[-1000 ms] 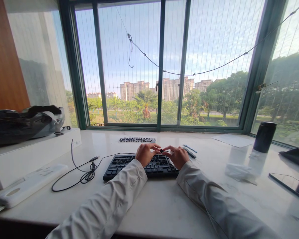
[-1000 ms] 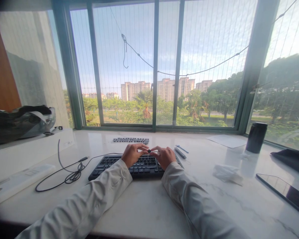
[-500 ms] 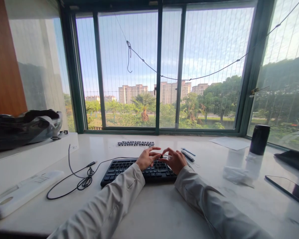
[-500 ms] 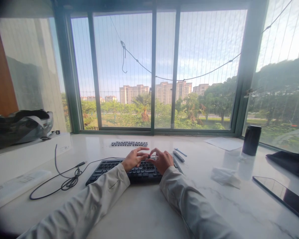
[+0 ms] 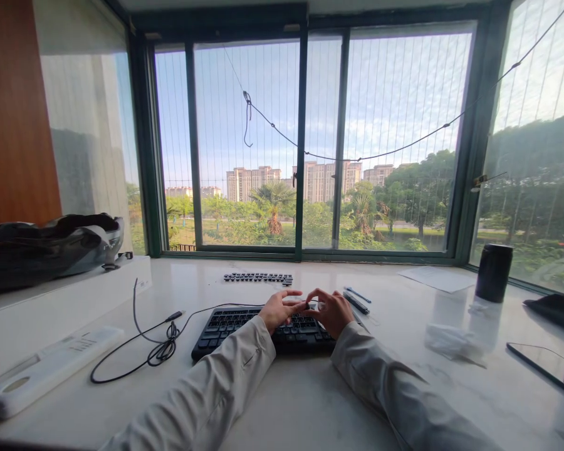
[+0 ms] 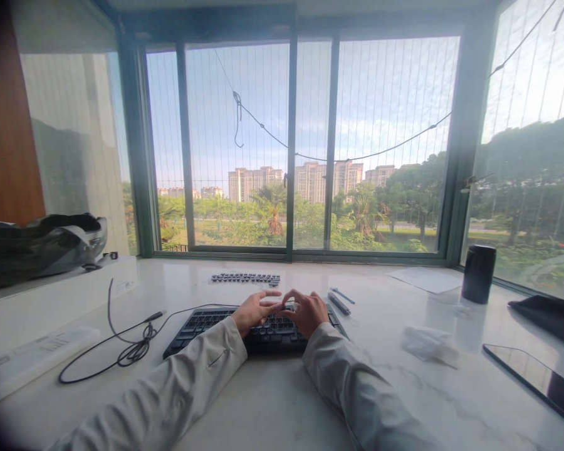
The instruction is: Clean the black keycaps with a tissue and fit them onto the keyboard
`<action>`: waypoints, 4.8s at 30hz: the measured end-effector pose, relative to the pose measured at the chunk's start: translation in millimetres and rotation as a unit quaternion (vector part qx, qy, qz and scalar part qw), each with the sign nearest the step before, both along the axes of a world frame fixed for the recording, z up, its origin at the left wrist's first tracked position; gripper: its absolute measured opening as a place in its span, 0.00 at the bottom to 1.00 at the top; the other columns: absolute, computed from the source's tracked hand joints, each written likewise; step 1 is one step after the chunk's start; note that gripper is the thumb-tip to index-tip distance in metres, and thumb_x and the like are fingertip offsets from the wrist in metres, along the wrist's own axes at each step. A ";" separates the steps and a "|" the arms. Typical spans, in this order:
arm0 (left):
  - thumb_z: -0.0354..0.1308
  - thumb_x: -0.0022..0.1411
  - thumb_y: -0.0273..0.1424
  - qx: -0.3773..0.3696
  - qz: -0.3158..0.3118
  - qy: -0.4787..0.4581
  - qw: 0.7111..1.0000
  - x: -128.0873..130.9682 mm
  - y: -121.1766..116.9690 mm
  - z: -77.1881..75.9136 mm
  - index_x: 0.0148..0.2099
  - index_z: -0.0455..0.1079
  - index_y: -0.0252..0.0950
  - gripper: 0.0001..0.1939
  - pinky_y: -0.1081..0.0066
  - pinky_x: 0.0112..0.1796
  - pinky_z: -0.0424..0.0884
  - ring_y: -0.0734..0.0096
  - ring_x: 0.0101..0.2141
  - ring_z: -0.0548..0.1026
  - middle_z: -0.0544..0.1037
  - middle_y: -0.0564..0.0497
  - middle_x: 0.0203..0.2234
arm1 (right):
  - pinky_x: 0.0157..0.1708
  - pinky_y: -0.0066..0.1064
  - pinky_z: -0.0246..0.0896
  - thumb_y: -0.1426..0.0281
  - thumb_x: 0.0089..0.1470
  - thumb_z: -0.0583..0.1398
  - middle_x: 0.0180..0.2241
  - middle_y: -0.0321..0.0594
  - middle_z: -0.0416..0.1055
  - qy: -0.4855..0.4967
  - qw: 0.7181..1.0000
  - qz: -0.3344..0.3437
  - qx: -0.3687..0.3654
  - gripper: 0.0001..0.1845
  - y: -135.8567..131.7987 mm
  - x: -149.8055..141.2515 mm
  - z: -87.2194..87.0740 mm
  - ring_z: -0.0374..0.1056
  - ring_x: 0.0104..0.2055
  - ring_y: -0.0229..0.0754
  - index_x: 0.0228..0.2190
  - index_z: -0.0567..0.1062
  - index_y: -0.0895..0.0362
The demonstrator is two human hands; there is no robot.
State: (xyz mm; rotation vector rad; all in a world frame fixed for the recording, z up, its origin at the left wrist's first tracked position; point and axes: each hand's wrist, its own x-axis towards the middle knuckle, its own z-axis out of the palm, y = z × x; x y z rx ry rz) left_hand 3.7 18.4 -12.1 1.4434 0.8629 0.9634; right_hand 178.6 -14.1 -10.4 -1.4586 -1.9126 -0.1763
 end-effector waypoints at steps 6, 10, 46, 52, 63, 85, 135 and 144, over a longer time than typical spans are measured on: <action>0.69 0.42 0.45 0.051 0.011 0.102 0.993 -7.2 2.7 7.7 0.40 0.76 0.29 0.27 0.78 0.17 0.55 0.80 0.20 0.66 0.79 0.45 0.30 | 0.34 0.32 0.56 0.54 0.50 0.60 0.27 0.35 0.74 -0.010 1.000 0.025 -0.010 0.15 5.0 1.8 -3.8 0.66 0.32 0.43 0.38 0.77 0.45; 0.68 0.42 0.44 0.095 0.015 0.176 0.980 -13.8 3.6 13.3 0.39 0.78 0.30 0.25 0.77 0.17 0.58 0.80 0.18 0.64 0.79 0.46 0.26 | 0.36 0.34 0.57 0.57 0.54 0.58 0.25 0.36 0.74 -0.046 0.997 0.051 -0.021 0.14 6.4 2.6 -5.5 0.66 0.32 0.44 0.40 0.78 0.45; 0.62 0.48 0.44 0.267 0.013 0.437 0.859 -28.2 5.8 12.4 0.36 0.80 0.43 0.15 0.75 0.36 0.68 0.68 0.33 0.76 0.82 0.53 0.29 | 0.36 0.32 0.59 0.55 0.48 0.60 0.29 0.39 0.77 0.029 0.978 0.127 -0.164 0.17 18.8 -3.4 -19.8 0.70 0.34 0.43 0.34 0.82 0.51; 0.62 0.48 0.45 0.276 0.007 0.450 0.850 -28.6 6.2 14.5 0.36 0.80 0.44 0.15 0.73 0.38 0.68 0.68 0.33 0.76 0.81 0.53 0.29 | 0.35 0.31 0.58 0.56 0.48 0.61 0.27 0.37 0.76 0.023 0.980 0.123 -0.156 0.15 15.3 -4.9 -17.2 0.69 0.33 0.42 0.33 0.82 0.51; 0.63 0.48 0.43 0.279 0.000 0.443 0.852 -28.5 3.5 14.2 0.37 0.80 0.43 0.14 0.74 0.38 0.69 0.69 0.35 0.77 0.81 0.53 0.31 | 0.33 0.30 0.58 0.58 0.49 0.62 0.26 0.37 0.76 -0.025 0.982 0.101 -0.160 0.13 7.9 -7.8 -8.9 0.69 0.32 0.41 0.33 0.81 0.49; 0.54 0.55 0.41 0.408 0.020 0.594 0.693 -13.5 -29.5 26.9 0.38 0.79 0.46 0.14 0.67 0.37 0.70 0.61 0.38 0.76 0.79 0.49 0.36 | 0.39 0.33 0.60 0.58 0.57 0.55 0.32 0.41 0.79 -0.227 0.968 0.039 -0.099 0.15 -2.5 -10.9 -2.8 0.72 0.39 0.46 0.38 0.80 0.45; 0.52 0.56 0.37 0.444 -0.003 0.607 0.659 -10.1 -40.7 31.4 0.34 0.77 0.35 0.15 0.68 0.38 0.69 0.61 0.36 0.75 0.78 0.43 0.36 | 0.38 0.34 0.57 0.58 0.59 0.52 0.24 0.46 0.77 -0.312 0.943 0.100 -0.061 0.21 -5.2 -11.7 0.0 0.71 0.31 0.44 0.29 0.81 0.52; 0.55 0.53 0.40 0.401 0.014 0.596 0.695 -11.4 -32.1 28.3 0.33 0.79 0.40 0.14 0.67 0.38 0.68 0.62 0.36 0.75 0.79 0.47 0.34 | 0.34 0.34 0.59 0.62 0.58 0.52 0.27 0.50 0.77 -0.325 0.938 0.084 -0.085 0.20 -15.7 -19.6 10.0 0.73 0.33 0.48 0.29 0.81 0.55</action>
